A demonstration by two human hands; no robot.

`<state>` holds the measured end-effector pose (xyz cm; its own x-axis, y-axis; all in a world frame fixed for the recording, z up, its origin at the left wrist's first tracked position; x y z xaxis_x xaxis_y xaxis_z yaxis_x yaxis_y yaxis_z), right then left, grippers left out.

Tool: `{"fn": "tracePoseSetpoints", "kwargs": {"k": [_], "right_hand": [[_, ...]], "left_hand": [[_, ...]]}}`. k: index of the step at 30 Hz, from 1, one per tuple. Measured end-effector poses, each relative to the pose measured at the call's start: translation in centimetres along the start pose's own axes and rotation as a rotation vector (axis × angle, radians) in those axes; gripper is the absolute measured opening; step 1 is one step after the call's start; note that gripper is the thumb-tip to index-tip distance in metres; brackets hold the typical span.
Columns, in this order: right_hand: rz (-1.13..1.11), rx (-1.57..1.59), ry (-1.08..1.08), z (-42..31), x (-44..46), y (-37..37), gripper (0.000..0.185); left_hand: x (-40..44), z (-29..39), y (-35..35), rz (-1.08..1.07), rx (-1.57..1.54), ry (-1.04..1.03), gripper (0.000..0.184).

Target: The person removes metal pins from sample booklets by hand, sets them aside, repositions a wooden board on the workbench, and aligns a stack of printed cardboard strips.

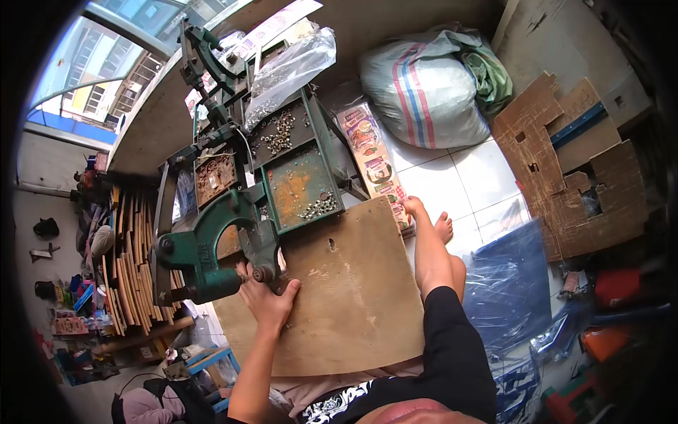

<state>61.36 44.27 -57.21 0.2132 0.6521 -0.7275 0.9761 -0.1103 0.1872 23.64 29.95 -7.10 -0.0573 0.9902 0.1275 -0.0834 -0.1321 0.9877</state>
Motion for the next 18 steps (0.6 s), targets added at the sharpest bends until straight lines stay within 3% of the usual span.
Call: {"fn": "tracePoseSetpoints", "kwargs": {"k": [2,3,5,6,7,8,11,13,15,18], "right_hand": [[-0.077,0.113,-0.092,-6.9,-10.0,3.7,0.059],[-0.057,0.094,-0.072,-7.1,-9.9,4.8,0.059],[0.057,-0.037,0.302,-6.9,-8.3,7.0,0.053],[0.113,-0.093,0.352,-9.0,-12.6,8.3,0.050],[0.094,0.050,0.435,-8.4,-13.3,9.3,0.049],[0.049,0.239,0.396,-9.1,-18.3,9.6,0.044],[0.100,0.360,0.370,-5.5,-26.2,10.8,0.035],[0.011,0.447,0.276,2.1,-23.6,12.3,0.033],[0.003,0.556,0.169,2.8,-28.7,11.3,0.035],[-0.022,0.635,0.255,3.6,-34.5,9.8,0.038]], "left_hand": [[-0.2,-0.1,0.0,-0.012,0.026,0.026,0.114],[-0.2,-0.4,-0.1,-0.048,0.088,0.042,0.115],[-0.2,-0.6,-0.4,-0.051,0.123,0.044,0.116],[-0.2,-0.6,-0.3,-0.040,0.122,0.047,0.115],[-0.3,-0.7,-0.2,-0.031,0.124,0.057,0.114],[-0.4,-0.7,0.2,0.058,0.084,0.026,0.112],[-0.7,-1.0,1.3,0.181,-0.033,0.010,0.110],[-0.9,-1.6,1.3,0.215,-0.096,0.011,0.107],[-0.9,-2.2,0.8,0.229,-0.125,0.007,0.099],[-0.6,-3.4,0.2,0.142,-0.312,0.036,0.082]]}}
Point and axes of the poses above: each hand's wrist, its own x-axis towards the middle knuckle, its own y-axis out of the back of the hand, z = x × y, the point moved 5 cm from there along x, towards the middle knuckle, and after that the axes turned 8 degrees about x, right-handed, at the moved point
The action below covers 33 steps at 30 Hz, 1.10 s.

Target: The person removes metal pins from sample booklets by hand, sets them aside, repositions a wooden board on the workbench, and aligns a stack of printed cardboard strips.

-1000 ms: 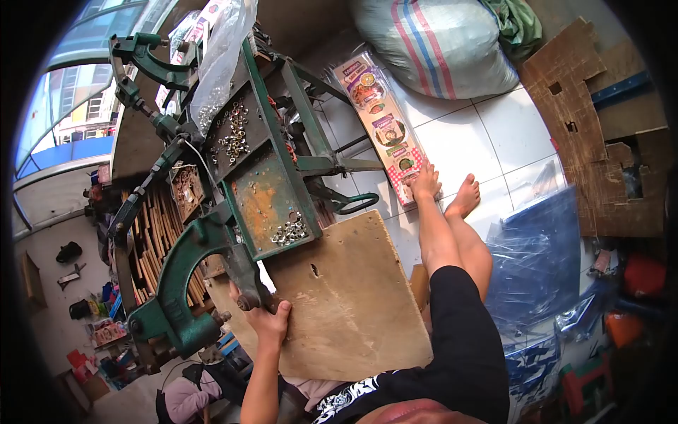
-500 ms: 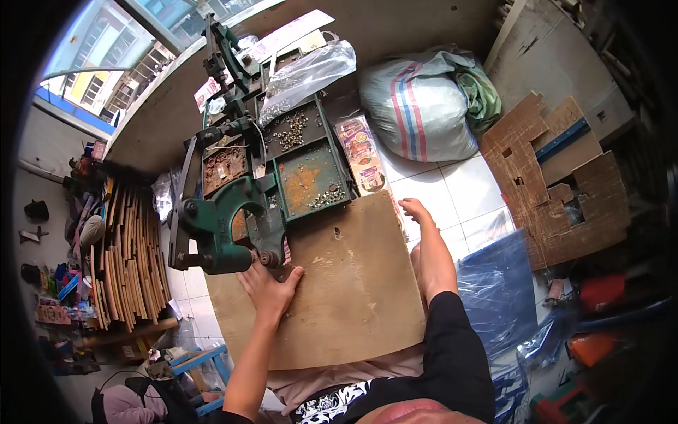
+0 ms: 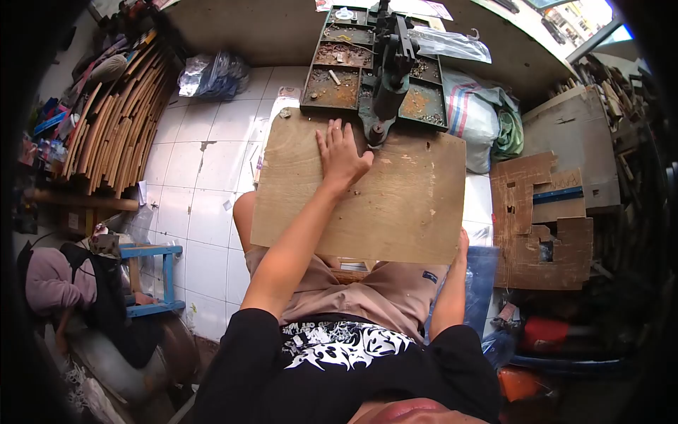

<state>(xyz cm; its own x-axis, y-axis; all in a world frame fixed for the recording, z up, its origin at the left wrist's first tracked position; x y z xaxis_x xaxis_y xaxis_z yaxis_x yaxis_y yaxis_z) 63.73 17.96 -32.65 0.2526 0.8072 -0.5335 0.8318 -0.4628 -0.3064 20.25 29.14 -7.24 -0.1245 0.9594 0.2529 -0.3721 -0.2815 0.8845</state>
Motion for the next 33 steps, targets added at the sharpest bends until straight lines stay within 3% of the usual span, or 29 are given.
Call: {"fn": "tracePoseSetpoints", "kwargs": {"k": [4,6,9,13,15,18,20,24,25,28,30,31,33], "right_hand": [[-0.036,0.120,0.108,0.6,-4.1,1.6,0.040],[-0.016,0.018,0.110,2.1,-3.4,3.6,0.044],[0.026,-0.121,0.160,3.4,-4.2,4.0,0.045],[-0.010,0.003,0.141,4.5,-6.5,3.9,0.046],[0.180,0.042,0.026,3.3,-8.1,4.9,0.043],[0.422,-0.143,0.374,-1.8,-8.9,5.5,0.041],[0.492,-0.349,0.834,-7.8,-14.0,-0.2,0.036],[0.239,-0.656,1.018,-13.5,-22.0,-14.2,0.039],[0.070,-0.676,1.045,-13.6,-23.6,-17.8,0.041],[-0.340,-0.915,0.957,-10.4,-25.3,-25.3,0.057],[-0.480,-1.079,0.884,-7.1,-24.8,-28.1,0.072],[-0.479,-1.075,0.883,-6.4,-24.9,-29.4,0.072],[-0.380,-1.378,0.954,-5.0,-24.9,-31.7,0.081]], "left_hand": [[1.6,-3.4,-0.8,0.000,-0.258,-0.005,0.075],[2.3,-5.3,0.0,-0.100,-0.709,-0.023,0.066],[-0.2,-5.6,2.6,-0.102,-0.465,-0.195,0.055],[-4.4,-5.6,6.8,-0.107,-0.248,-0.328,0.048],[-5.1,-6.5,7.4,-0.115,-0.196,-0.326,0.041],[-3.3,-8.7,7.3,-0.076,-0.220,-0.234,0.037],[-1.6,-9.1,7.8,-0.032,-0.194,-0.222,0.035],[-0.1,-9.1,7.2,0.073,-0.099,-0.204,0.036],[-0.2,-8.8,6.9,0.114,-0.011,-0.194,0.038],[-1.5,-7.9,5.3,0.097,0.081,-0.216,0.043],[-1.7,-7.7,4.9,0.117,0.150,-0.234,0.043],[-1.6,-7.7,4.9,0.115,0.153,-0.237,0.043],[-1.6,-7.8,4.9,0.114,0.147,-0.229,0.043]]}}
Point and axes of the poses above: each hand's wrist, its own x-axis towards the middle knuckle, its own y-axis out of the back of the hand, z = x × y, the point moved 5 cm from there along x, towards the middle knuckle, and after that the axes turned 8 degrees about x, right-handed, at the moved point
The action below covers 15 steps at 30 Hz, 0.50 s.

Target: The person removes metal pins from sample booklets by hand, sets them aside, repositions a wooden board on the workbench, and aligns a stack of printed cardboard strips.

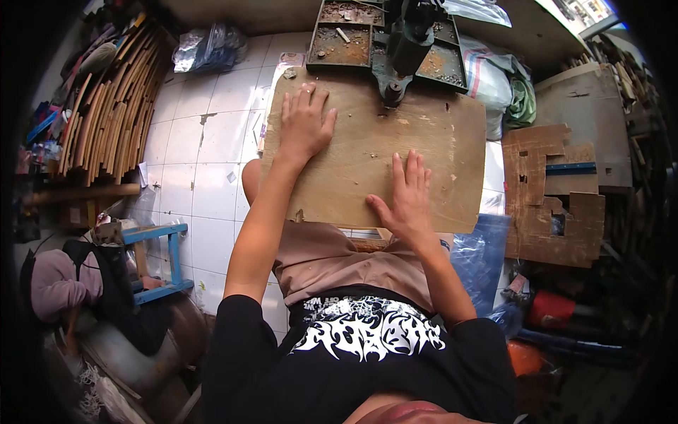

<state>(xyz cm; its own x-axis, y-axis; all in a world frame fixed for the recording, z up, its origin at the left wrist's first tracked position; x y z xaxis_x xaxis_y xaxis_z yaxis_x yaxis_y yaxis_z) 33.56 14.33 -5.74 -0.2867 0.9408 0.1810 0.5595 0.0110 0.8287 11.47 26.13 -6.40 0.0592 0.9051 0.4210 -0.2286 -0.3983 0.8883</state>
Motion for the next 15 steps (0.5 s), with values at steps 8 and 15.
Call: {"fn": "tracePoseSetpoints", "kwargs": {"k": [8,15], "right_hand": [[-0.050,-0.054,0.249,-3.7,6.4,-4.3,0.071],[0.001,-0.049,0.508,-3.1,13.5,-6.0,0.049]], "left_hand": [[0.2,-0.9,-0.2,0.045,-0.148,0.035,0.036],[0.2,-1.8,0.1,0.123,-0.354,0.071,0.030]]}}
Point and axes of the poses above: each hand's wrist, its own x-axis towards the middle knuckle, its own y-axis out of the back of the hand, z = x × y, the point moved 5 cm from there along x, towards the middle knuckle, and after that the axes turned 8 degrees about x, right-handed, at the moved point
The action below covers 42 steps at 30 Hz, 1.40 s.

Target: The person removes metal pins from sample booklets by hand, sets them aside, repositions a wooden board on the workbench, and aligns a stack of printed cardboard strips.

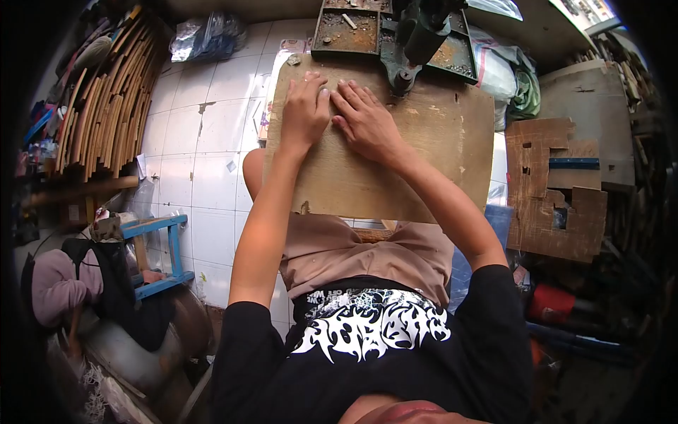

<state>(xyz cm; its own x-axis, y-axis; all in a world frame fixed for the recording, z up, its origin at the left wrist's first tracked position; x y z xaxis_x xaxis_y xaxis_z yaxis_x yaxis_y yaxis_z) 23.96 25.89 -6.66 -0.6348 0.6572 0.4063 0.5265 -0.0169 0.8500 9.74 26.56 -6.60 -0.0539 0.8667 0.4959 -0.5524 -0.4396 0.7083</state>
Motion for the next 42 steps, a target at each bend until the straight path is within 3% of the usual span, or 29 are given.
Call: {"fn": "tracePoseSetpoints", "kwargs": {"k": [19,23,24,29,31,33,34,36,39,42], "right_hand": [[-0.462,0.235,0.290,-6.8,-14.5,5.3,0.061],[-0.519,0.288,0.388,-6.5,-17.0,5.8,0.056],[-0.498,0.322,0.408,-6.5,-17.1,6.4,0.047],[-0.366,0.671,0.337,-5.4,-17.4,8.6,0.032],[-0.184,0.537,0.251,-3.8,-15.0,9.9,0.035],[-0.100,0.257,-0.014,-1.7,-11.8,10.4,0.046],[-0.096,0.253,-0.017,-0.9,-11.0,9.4,0.046],[-0.075,0.041,-0.237,1.3,-10.3,7.4,0.060],[-0.234,-0.040,-0.143,-1.9,-10.5,5.2,0.069],[-0.315,0.107,-0.024,-6.4,-11.6,4.3,0.072]], "left_hand": [[-0.2,0.4,-0.4,-0.023,0.079,-0.023,0.027],[-0.2,0.4,-0.4,-0.018,0.096,-0.029,0.027],[-0.2,0.5,-0.4,-0.021,0.102,-0.026,0.026],[0.0,0.5,-0.4,-0.017,0.114,-0.031,0.026],[-0.1,0.6,-0.4,-0.019,0.126,-0.019,0.024],[-0.2,0.7,-0.3,-0.028,0.117,-0.015,0.024],[-0.1,0.7,-0.3,-0.029,0.110,-0.013,0.023],[0.0,0.6,-0.4,-0.028,0.108,-0.023,0.024],[-0.1,0.4,-0.5,-0.020,0.100,-0.027,0.023],[-0.1,0.4,-0.3,-0.016,0.090,-0.017,0.023]]}}
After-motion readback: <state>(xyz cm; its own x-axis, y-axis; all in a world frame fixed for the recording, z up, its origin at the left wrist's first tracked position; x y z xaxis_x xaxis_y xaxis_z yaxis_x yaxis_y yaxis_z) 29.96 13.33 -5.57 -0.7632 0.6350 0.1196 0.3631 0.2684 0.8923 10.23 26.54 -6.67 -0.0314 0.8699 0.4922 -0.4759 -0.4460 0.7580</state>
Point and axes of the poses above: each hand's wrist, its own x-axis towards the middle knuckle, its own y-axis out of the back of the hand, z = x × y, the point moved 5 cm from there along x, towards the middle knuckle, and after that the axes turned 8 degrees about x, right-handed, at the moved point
